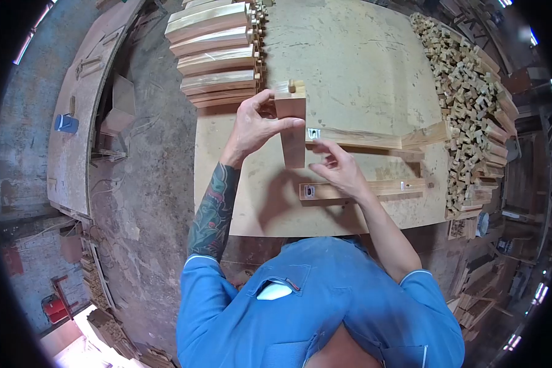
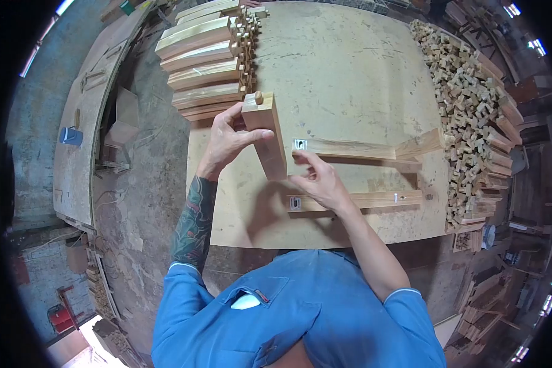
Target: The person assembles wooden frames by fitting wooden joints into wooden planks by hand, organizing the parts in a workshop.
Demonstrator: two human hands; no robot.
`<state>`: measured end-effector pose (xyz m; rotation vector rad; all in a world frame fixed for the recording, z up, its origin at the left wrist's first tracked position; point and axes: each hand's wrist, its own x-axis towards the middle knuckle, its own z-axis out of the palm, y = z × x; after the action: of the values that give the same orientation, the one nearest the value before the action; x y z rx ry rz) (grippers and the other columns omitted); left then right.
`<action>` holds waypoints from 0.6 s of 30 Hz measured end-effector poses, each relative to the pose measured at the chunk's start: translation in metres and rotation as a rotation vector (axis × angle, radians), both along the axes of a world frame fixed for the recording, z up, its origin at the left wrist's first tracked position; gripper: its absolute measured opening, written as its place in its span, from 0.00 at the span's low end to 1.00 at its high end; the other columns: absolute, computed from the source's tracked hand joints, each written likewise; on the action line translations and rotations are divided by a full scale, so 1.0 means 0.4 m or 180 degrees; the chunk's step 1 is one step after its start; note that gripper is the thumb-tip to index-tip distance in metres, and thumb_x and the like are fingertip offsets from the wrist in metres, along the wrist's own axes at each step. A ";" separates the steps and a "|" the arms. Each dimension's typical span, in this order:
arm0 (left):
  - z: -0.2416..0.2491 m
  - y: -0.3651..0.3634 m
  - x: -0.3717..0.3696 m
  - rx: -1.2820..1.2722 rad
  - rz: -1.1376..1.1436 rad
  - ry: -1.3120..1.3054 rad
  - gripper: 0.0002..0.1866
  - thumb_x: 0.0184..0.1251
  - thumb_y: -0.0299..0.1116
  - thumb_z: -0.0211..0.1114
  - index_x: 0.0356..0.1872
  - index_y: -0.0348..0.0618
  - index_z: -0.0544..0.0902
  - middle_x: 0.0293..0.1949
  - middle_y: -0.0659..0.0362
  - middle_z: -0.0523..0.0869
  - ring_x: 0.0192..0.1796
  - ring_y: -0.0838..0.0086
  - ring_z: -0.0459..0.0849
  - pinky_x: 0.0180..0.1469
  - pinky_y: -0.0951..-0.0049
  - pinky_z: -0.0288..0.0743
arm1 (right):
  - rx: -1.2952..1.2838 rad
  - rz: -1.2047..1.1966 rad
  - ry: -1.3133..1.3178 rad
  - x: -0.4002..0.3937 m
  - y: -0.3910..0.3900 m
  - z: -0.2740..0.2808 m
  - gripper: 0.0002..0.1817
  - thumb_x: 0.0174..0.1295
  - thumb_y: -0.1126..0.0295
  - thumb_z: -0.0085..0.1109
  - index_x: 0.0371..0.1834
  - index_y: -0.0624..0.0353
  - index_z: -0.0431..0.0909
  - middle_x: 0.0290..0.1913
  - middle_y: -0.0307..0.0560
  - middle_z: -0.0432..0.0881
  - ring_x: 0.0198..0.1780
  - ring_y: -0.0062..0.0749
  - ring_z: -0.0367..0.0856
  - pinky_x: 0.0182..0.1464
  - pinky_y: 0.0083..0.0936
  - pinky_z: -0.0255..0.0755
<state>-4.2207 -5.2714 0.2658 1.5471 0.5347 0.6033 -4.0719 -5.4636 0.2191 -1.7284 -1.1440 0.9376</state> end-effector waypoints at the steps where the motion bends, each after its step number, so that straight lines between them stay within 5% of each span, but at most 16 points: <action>1: 0.008 -0.008 0.008 -0.0012 -0.0044 -0.0108 0.29 0.49 0.34 0.82 0.53 0.38 0.82 0.42 0.58 0.88 0.43 0.78 0.85 0.48 0.76 0.81 | 0.0060 0.0005 -0.0070 -0.008 0.017 0.006 0.28 0.59 0.63 0.69 0.61 0.60 0.75 0.47 0.49 0.85 0.41 0.31 0.83 0.47 0.28 0.78; 6: -0.017 -0.037 0.046 0.0484 -0.0126 0.0032 0.34 0.47 0.41 0.83 0.56 0.39 0.81 0.43 0.57 0.87 0.43 0.77 0.84 0.48 0.73 0.80 | 0.0014 0.0349 0.0386 0.049 0.091 -0.033 0.30 0.53 0.67 0.76 0.59 0.62 0.76 0.48 0.47 0.86 0.46 0.29 0.85 0.49 0.28 0.79; 9: -0.049 -0.018 0.034 0.1160 0.0458 -0.0039 0.37 0.47 0.48 0.81 0.59 0.42 0.80 0.49 0.52 0.84 0.48 0.68 0.82 0.54 0.67 0.76 | 0.0090 0.0104 0.0077 0.129 0.115 -0.084 0.25 0.54 0.68 0.75 0.54 0.63 0.78 0.46 0.46 0.86 0.49 0.29 0.85 0.52 0.28 0.79; 16: -0.277 -0.041 0.047 0.1785 0.0126 0.0866 0.43 0.43 0.47 0.81 0.64 0.44 0.75 0.60 0.48 0.79 0.64 0.54 0.75 0.66 0.58 0.70 | -0.0249 -0.0001 0.0538 0.202 0.129 -0.157 0.28 0.56 0.68 0.74 0.56 0.68 0.73 0.50 0.50 0.84 0.53 0.35 0.84 0.57 0.29 0.80; 18: -0.299 -0.057 0.080 0.1682 0.0090 0.0877 0.44 0.42 0.46 0.82 0.65 0.46 0.74 0.61 0.48 0.77 0.65 0.53 0.73 0.67 0.57 0.69 | -0.0330 0.0230 -0.0023 0.199 0.139 -0.152 0.25 0.55 0.69 0.74 0.54 0.66 0.77 0.49 0.48 0.86 0.52 0.33 0.84 0.54 0.30 0.80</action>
<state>-4.1887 -5.2942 0.1462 2.1461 0.6373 0.5837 -3.9924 -5.4081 0.1581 -1.7840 -1.1876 1.0520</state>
